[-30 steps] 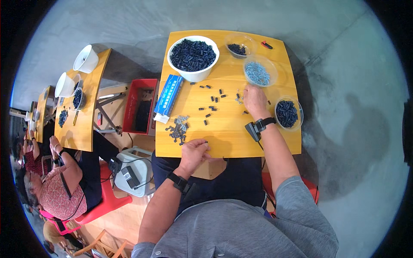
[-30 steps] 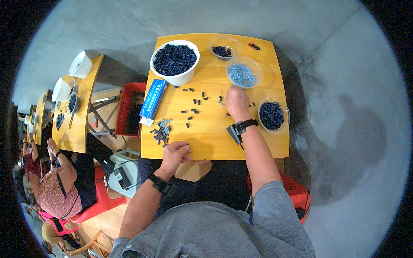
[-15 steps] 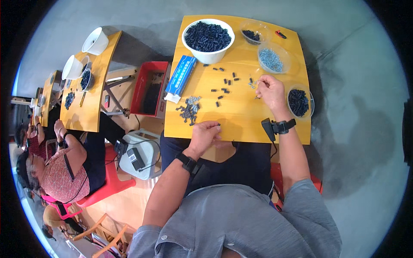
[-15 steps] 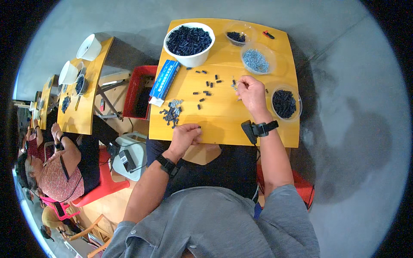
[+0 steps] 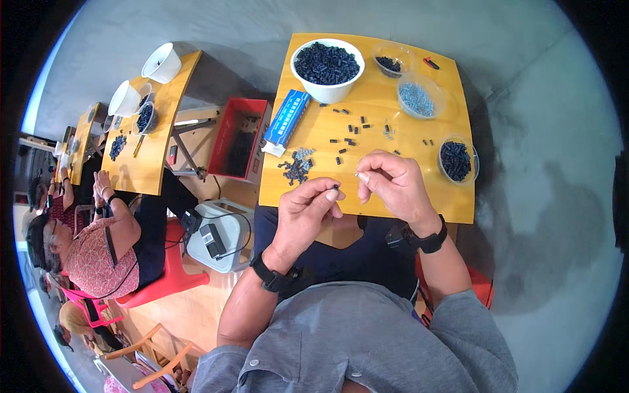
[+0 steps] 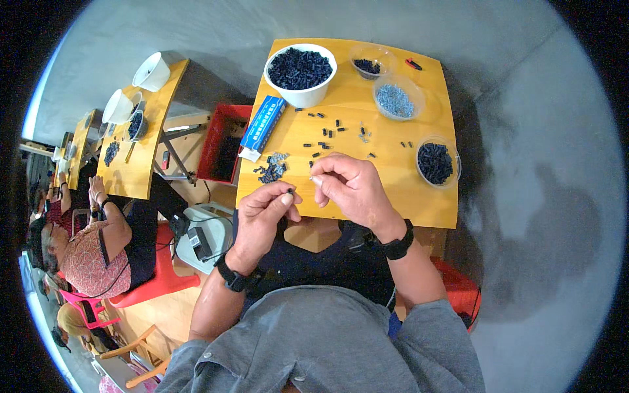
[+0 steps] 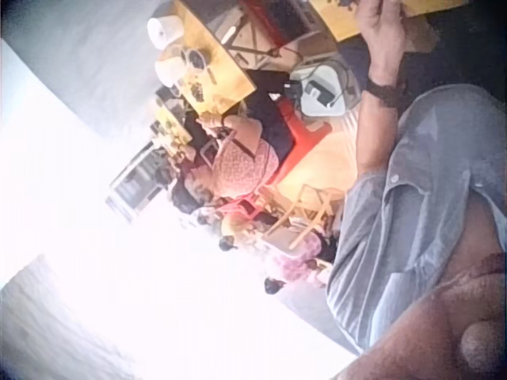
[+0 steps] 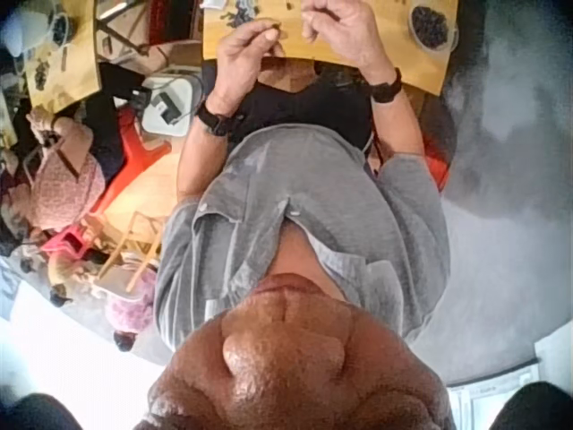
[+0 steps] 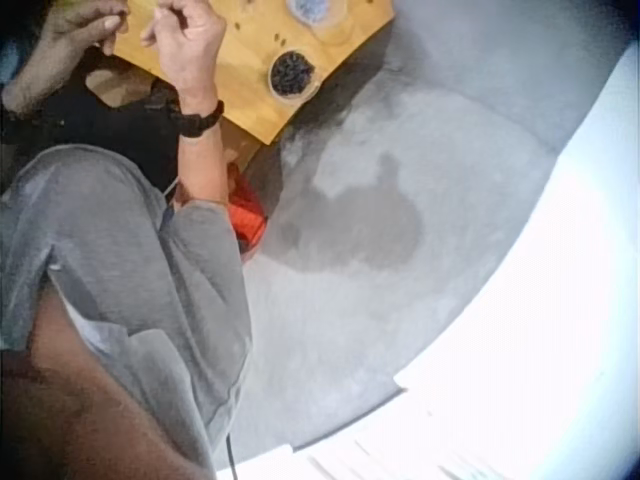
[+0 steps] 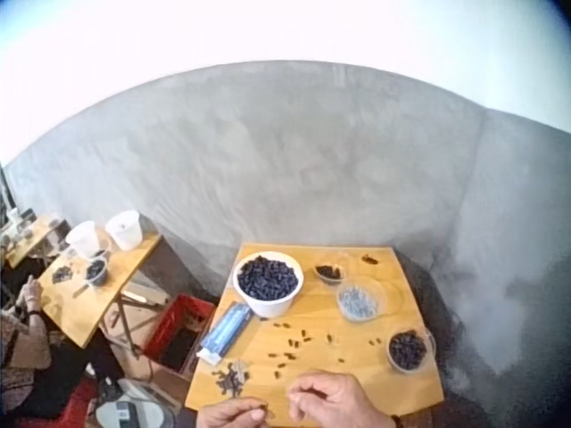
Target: Assembling small plastic or rubber components by hand at a table in a workshop setting.
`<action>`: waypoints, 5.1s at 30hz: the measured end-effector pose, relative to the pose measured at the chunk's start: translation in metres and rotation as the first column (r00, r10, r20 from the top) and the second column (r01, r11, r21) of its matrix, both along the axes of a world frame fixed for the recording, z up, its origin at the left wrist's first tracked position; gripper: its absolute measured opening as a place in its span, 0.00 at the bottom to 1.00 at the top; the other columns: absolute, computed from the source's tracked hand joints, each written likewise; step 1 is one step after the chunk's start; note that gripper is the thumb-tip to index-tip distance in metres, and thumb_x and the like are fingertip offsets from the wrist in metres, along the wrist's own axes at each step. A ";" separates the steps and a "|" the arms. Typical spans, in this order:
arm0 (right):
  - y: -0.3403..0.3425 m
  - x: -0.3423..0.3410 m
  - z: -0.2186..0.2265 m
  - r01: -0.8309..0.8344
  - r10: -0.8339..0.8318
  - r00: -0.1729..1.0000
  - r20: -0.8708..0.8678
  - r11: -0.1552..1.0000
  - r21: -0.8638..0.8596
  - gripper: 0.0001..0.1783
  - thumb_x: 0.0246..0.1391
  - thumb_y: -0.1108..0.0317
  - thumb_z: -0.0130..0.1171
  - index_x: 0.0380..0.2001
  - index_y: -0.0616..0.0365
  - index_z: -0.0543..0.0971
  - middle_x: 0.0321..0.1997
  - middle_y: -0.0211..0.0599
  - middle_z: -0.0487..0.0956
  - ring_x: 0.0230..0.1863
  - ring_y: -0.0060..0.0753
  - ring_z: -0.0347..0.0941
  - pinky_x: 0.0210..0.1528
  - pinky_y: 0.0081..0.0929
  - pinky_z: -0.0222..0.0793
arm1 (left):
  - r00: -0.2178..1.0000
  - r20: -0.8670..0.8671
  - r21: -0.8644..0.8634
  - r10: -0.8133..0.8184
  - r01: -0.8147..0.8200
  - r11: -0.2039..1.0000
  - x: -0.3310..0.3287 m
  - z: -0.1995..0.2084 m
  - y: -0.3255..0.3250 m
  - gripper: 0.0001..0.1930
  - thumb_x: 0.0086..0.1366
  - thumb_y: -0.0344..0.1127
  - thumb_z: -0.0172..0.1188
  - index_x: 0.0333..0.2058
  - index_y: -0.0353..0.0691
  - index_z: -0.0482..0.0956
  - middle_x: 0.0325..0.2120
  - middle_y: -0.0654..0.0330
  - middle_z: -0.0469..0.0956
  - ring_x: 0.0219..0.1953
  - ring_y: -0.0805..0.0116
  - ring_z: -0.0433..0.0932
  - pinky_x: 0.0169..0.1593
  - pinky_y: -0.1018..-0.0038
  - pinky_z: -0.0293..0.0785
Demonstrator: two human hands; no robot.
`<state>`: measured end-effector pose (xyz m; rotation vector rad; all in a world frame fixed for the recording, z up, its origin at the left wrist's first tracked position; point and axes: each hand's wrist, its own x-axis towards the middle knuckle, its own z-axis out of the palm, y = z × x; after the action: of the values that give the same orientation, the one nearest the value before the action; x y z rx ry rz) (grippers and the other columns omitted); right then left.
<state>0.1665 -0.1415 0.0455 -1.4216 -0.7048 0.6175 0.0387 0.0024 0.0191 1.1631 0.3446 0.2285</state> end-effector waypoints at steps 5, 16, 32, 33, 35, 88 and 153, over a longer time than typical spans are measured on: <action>0.005 -0.012 0.026 -0.079 0.068 0.993 0.097 0.990 0.121 0.05 0.53 0.85 0.49 0.32 0.69 0.74 0.31 0.36 0.72 0.25 0.21 0.74 0.27 0.16 0.70 | 0.999 0.011 0.043 0.030 -0.030 0.999 -0.011 0.016 0.004 0.07 0.64 0.24 0.54 0.40 0.30 0.76 0.30 0.58 0.79 0.26 0.74 0.76 0.33 0.78 0.75; 0.017 -0.029 0.029 -0.107 0.096 0.966 0.241 0.994 0.033 0.06 0.52 0.84 0.51 0.32 0.67 0.76 0.28 0.36 0.73 0.23 0.20 0.72 0.24 0.17 0.68 | 0.997 0.081 0.079 -0.020 0.014 0.997 -0.019 0.023 0.005 0.06 0.63 0.25 0.57 0.38 0.32 0.78 0.27 0.62 0.78 0.26 0.78 0.76 0.31 0.83 0.74; 0.009 -0.039 0.038 -0.068 0.071 0.823 0.563 0.997 -0.026 0.08 0.45 0.85 0.53 0.30 0.66 0.77 0.27 0.40 0.74 0.25 0.32 0.73 0.26 0.25 0.67 | 0.999 0.026 0.142 -0.028 0.024 0.990 -0.027 0.025 -0.001 0.04 0.61 0.24 0.58 0.34 0.32 0.80 0.24 0.65 0.77 0.24 0.82 0.73 0.28 0.85 0.71; 0.009 -0.040 0.038 -0.065 0.069 0.822 0.565 0.998 -0.027 0.08 0.45 0.85 0.53 0.30 0.66 0.77 0.27 0.40 0.74 0.25 0.32 0.73 0.26 0.25 0.67 | 0.999 0.026 0.133 -0.033 0.030 0.991 -0.027 0.026 -0.001 0.04 0.61 0.24 0.58 0.34 0.32 0.80 0.24 0.65 0.77 0.23 0.82 0.73 0.28 0.85 0.71; 0.007 -0.045 0.036 -0.018 0.029 0.838 0.545 1.000 -0.026 0.08 0.44 0.84 0.54 0.30 0.65 0.77 0.28 0.41 0.74 0.27 0.37 0.72 0.28 0.27 0.67 | 0.999 0.028 0.124 -0.042 0.038 0.992 -0.028 0.027 -0.001 0.04 0.61 0.24 0.58 0.34 0.32 0.80 0.24 0.65 0.77 0.23 0.82 0.73 0.28 0.85 0.71; 0.012 -0.065 0.041 0.015 -0.083 0.781 0.619 0.993 0.115 0.07 0.46 0.83 0.58 0.30 0.63 0.74 0.27 0.40 0.74 0.27 0.37 0.73 0.28 0.28 0.69 | 0.984 0.058 0.080 -0.171 0.166 0.983 -0.040 0.040 0.012 0.06 0.64 0.26 0.54 0.37 0.32 0.78 0.27 0.65 0.77 0.25 0.81 0.73 0.30 0.85 0.70; 0.019 -0.057 0.005 -0.013 0.062 0.841 0.537 0.996 -0.093 0.03 0.48 0.80 0.54 0.28 0.62 0.73 0.26 0.44 0.71 0.25 0.46 0.71 0.25 0.34 0.66 | 0.973 -0.141 0.121 -0.184 0.202 0.972 -0.027 0.012 0.021 0.05 0.63 0.26 0.55 0.34 0.32 0.79 0.23 0.67 0.77 0.24 0.84 0.73 0.28 0.86 0.69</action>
<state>0.1095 -0.1222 0.0502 -1.6860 -1.1654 0.2673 0.0114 0.0235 0.0315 1.3394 0.3309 0.0050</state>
